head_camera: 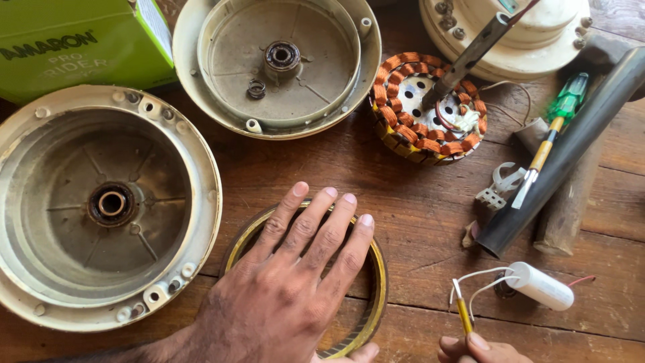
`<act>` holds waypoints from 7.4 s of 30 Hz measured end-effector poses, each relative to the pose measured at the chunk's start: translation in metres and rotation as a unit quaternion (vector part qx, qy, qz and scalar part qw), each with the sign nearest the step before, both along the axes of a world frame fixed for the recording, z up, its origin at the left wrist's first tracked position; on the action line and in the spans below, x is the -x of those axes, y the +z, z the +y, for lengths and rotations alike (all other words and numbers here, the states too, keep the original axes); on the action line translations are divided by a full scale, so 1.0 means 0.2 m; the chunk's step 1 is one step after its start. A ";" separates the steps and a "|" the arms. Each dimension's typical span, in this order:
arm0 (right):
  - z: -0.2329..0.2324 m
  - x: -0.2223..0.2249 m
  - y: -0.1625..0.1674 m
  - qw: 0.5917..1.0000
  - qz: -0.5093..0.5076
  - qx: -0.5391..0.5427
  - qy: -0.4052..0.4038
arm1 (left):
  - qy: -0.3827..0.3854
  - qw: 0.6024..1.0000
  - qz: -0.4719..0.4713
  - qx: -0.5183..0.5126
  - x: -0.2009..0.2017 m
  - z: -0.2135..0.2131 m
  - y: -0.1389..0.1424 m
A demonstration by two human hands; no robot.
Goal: The person holds a circular metal ring steady on a wooden workbench with one hand and scrapes along its edge with a yellow-handled screwdriver-like tool, working around the ring's circumference. Disassembled ceiling fan motor parts, a capacitor, and other tools lie on the bench around the work area.
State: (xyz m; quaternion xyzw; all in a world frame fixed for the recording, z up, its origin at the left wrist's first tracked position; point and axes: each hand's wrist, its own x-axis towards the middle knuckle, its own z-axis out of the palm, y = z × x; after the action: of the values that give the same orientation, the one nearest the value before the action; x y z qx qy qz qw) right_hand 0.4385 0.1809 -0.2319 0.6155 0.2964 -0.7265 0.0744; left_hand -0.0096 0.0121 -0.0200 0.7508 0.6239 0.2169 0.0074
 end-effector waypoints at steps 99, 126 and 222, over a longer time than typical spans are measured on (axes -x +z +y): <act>-0.72 1.17 1.12 0.586 0.007 -0.797 0.146 | 0.022 0.999 -0.022 0.006 -0.02 -0.03 0.07; -0.68 1.16 1.16 0.618 0.040 -0.776 0.119 | 0.024 0.998 0.042 -0.031 -0.03 -0.01 0.01; -0.66 1.20 1.15 0.622 0.025 -0.782 -0.024 | -0.004 0.999 0.039 -0.035 -0.01 0.00 0.04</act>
State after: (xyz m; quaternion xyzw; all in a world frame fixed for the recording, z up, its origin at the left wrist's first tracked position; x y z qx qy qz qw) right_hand 0.1976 0.0482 -0.0019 0.4302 0.7396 -0.2372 -0.4601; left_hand -0.0076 0.0123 -0.0127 0.7609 0.6127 0.2095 -0.0422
